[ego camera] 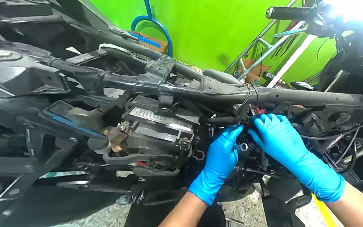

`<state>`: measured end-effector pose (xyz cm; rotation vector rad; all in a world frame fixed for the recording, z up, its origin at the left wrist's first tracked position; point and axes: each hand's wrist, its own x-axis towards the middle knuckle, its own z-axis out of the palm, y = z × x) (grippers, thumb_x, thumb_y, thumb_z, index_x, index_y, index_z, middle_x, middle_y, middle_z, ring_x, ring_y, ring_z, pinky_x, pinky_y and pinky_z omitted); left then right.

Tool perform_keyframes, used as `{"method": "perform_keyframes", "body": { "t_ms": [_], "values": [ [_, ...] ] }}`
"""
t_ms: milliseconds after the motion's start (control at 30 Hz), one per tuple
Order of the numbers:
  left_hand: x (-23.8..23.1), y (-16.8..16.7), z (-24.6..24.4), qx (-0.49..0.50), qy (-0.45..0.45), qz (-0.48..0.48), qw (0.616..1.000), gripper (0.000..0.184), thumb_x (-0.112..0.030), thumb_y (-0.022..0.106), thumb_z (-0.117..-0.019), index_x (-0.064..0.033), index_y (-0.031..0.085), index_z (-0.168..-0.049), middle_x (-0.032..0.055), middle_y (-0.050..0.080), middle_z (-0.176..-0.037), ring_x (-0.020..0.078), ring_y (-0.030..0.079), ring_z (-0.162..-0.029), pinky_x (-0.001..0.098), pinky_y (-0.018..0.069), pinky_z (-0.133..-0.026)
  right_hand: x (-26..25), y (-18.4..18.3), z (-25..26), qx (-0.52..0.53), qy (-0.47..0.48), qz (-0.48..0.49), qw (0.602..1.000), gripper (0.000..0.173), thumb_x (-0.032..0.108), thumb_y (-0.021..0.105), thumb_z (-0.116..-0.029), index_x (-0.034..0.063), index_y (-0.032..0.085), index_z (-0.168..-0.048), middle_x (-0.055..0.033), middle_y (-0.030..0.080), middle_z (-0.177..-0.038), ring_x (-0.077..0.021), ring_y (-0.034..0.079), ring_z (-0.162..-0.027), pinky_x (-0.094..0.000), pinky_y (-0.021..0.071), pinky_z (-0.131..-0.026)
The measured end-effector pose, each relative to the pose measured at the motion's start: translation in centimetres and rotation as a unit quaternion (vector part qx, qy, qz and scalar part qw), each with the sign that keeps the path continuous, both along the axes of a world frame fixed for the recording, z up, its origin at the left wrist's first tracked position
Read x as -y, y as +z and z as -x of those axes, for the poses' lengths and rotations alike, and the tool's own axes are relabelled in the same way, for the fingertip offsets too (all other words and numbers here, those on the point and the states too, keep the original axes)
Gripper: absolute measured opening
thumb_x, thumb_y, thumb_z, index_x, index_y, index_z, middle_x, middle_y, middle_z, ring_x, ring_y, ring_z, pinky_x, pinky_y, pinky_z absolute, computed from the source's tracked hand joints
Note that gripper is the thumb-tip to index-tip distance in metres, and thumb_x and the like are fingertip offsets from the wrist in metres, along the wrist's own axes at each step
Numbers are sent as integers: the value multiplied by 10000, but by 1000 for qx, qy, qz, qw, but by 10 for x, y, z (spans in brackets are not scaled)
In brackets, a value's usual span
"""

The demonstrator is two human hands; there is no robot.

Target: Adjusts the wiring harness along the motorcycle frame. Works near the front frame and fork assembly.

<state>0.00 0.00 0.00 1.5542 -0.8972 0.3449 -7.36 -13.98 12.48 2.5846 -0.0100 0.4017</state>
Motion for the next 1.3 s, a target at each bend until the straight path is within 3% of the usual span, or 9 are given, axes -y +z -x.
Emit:
{"method": "perform_keyframes", "body": {
  "t_ms": [100,400,567,667,767,900,1000,1167,1300],
  "values": [
    [11,6,-12,-47,-76,-55,994,552,65,593,-898,-143,648,-1407,74,630,-1428,260,627,-1264,518,497,-1044,14,2,-8,-18,5,-11,1000,228,272,644,-984,65,734,-1019,-153,719,-932,-365,703,-904,-542,537,-797],
    [25,8,-10,-20,-34,-53,998,498,46,653,-871,-136,704,-1332,106,661,-1361,288,636,-1224,514,513,-1010,21,-13,-13,50,98,-37,993,66,98,670,-843,99,689,-907,-112,683,-898,-351,678,-881,-510,503,-690],
    [24,11,-8,27,1,-93,995,622,60,708,-819,-149,653,-1403,94,645,-1397,293,640,-1219,522,527,-975,19,-4,-2,31,53,-30,998,440,347,616,-895,42,705,-1199,-177,699,-1104,-398,675,-1002,-570,524,-812],
    [24,15,-5,48,24,-121,991,649,57,728,-803,-136,639,-1417,93,638,-1413,293,642,-1227,517,537,-962,25,-6,4,29,114,-15,993,359,256,537,-912,76,751,-1136,-139,708,-1193,-352,671,-1080,-541,513,-881],
    [22,18,-5,51,28,-133,989,642,55,733,-792,-121,648,-1403,101,648,-1400,309,661,-1192,535,539,-936,22,3,4,79,189,-98,974,240,142,501,-899,117,740,-904,-96,728,-1163,-312,663,-1118,-525,487,-951],
    [21,20,-4,46,28,-143,988,656,55,730,-806,-140,634,-1424,92,649,-1402,300,670,-1174,528,542,-925,16,-11,-3,61,71,-10,996,285,244,537,-950,41,724,-1019,-168,706,-1035,-385,677,-989,-546,514,-817],
    [21,20,-5,36,16,-148,988,652,49,722,-819,-142,624,-1434,89,642,-1414,305,669,-1179,551,535,-928,21,-16,-7,70,48,-33,996,245,266,595,-980,62,729,-974,-157,712,-994,-385,679,-957,-541,504,-780],
    [20,19,-5,30,13,-146,989,672,64,713,-814,-151,617,-1444,70,619,-1450,295,662,-1197,536,534,-948,11,-10,-13,53,-14,-50,997,196,83,744,-822,33,669,-996,-188,662,-984,-408,659,-939,-548,503,-729],
    [17,12,-7,27,-1,-106,994,652,78,676,-835,-141,615,-1446,68,619,-1453,286,646,-1239,552,515,-981,12,-5,-8,35,10,-23,999,301,329,645,-948,36,697,-998,-181,681,-987,-401,671,-943,-546,509,-740]
  ]
}}
